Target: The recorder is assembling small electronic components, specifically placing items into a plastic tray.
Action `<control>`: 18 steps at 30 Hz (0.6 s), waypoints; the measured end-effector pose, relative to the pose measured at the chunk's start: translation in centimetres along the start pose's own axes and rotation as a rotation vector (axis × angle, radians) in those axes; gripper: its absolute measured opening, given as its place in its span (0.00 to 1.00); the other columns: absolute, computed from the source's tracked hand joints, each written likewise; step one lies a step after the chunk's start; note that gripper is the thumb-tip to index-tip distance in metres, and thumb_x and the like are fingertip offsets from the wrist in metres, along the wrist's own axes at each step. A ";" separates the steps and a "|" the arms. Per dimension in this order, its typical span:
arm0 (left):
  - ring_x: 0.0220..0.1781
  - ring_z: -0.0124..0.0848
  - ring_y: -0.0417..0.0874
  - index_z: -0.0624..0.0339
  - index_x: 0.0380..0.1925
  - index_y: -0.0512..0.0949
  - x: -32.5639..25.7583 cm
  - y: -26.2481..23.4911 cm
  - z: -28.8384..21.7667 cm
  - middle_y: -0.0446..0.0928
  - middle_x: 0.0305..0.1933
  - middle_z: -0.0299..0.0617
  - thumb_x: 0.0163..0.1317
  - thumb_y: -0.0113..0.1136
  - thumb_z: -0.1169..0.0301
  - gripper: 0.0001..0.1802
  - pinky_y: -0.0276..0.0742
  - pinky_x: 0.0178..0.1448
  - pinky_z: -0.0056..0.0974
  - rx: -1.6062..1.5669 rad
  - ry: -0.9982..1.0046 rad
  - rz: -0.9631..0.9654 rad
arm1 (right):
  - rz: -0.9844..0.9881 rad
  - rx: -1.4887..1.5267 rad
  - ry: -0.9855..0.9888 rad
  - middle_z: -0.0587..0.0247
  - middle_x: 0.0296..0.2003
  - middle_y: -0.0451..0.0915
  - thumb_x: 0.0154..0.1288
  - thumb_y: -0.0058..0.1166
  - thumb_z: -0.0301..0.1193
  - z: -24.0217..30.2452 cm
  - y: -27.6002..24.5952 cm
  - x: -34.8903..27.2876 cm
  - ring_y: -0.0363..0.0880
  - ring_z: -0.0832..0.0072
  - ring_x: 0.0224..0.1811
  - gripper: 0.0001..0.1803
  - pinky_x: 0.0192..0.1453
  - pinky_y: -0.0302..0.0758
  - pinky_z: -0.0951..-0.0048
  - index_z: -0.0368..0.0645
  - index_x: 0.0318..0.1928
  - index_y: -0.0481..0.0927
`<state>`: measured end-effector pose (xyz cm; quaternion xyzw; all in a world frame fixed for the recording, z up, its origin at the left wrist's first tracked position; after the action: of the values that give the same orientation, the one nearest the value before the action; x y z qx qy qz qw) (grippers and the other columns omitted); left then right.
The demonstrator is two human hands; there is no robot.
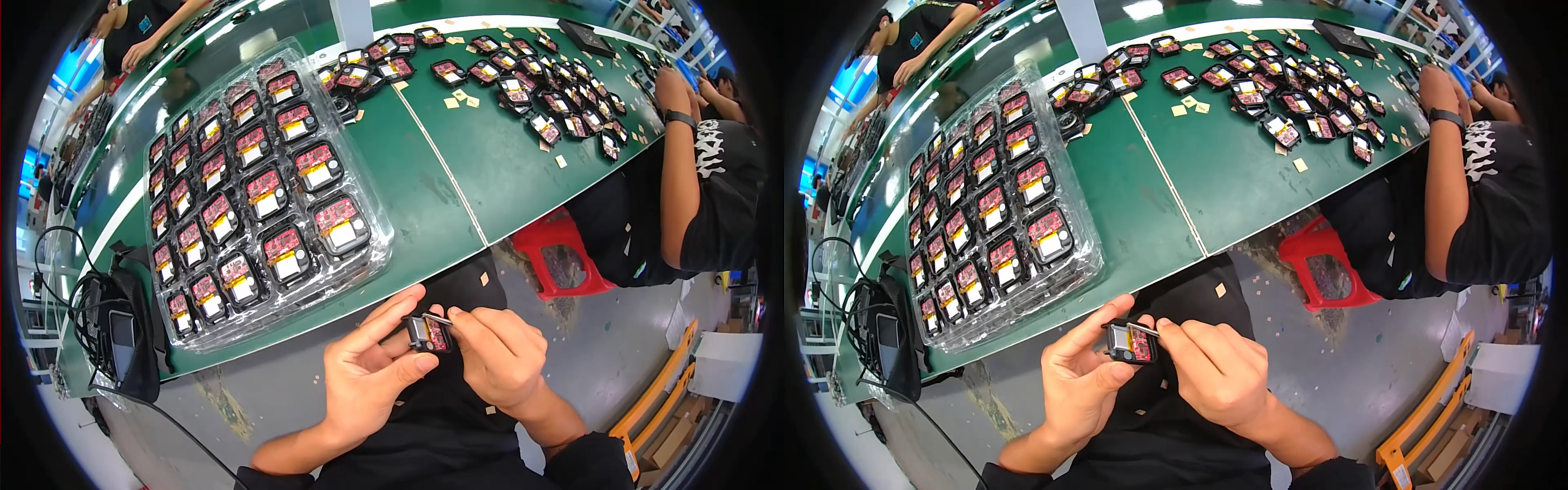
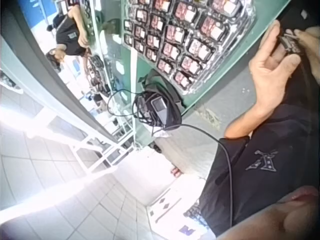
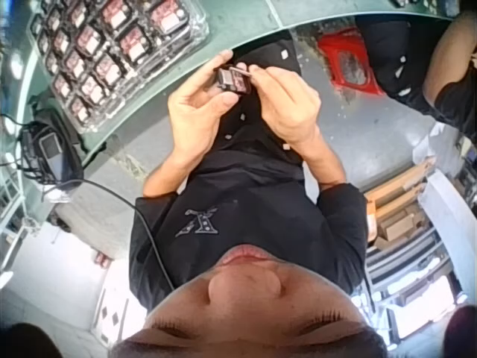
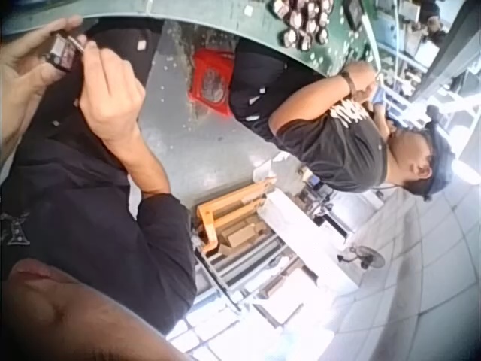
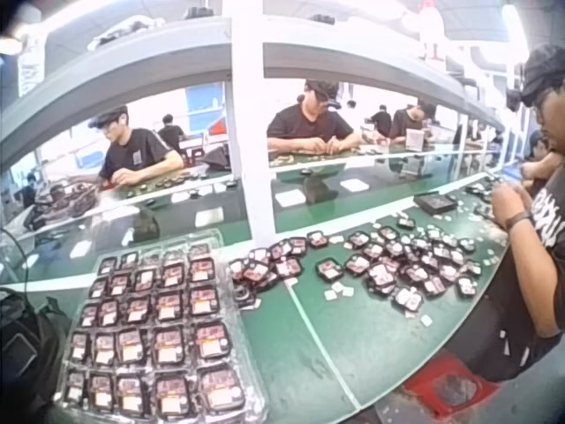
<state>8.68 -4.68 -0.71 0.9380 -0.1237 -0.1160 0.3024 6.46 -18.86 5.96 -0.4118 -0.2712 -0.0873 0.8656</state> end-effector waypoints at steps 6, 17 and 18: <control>0.71 0.51 0.77 0.73 0.68 0.71 -0.8 -0.9 -2.5 0.71 0.71 0.61 0.60 0.68 0.89 0.34 0.80 0.70 0.49 0.030 0.063 0.038 | 0.108 0.320 0.166 0.56 0.34 0.85 0.54 0.72 0.18 -2.7 0.3 1.9 0.84 0.65 0.28 0.14 0.31 0.80 0.70 0.36 0.43 0.88; 0.64 0.55 0.82 0.72 0.66 0.71 -0.4 -3.4 -15.8 0.76 0.62 0.60 0.57 0.69 0.72 0.36 0.88 0.58 0.45 0.415 0.330 -0.151 | -0.204 -0.542 0.483 0.49 0.58 0.75 0.71 0.62 0.39 -14.4 -2.8 11.1 0.86 0.46 0.42 0.18 0.45 0.81 0.50 0.39 0.53 0.83; 0.64 0.56 0.82 0.72 0.66 0.71 0.1 -3.3 -17.1 0.76 0.61 0.59 0.59 0.67 0.71 0.35 0.87 0.59 0.44 0.430 0.366 -0.192 | -0.151 -0.563 0.513 0.49 0.59 0.75 0.71 0.62 0.41 -14.5 -2.6 11.1 0.86 0.46 0.42 0.19 0.46 0.82 0.50 0.40 0.53 0.84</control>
<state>14.36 7.13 10.81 0.9932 0.0005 0.0560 0.1019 20.57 -30.81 6.28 -0.5772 -0.0410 -0.3218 0.7494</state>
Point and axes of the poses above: each hand's wrist, its own x-axis towards the middle knuckle, its own y-axis out of the palm, z = x × y, the point moved 10 cm from there along x, towards the middle knuckle
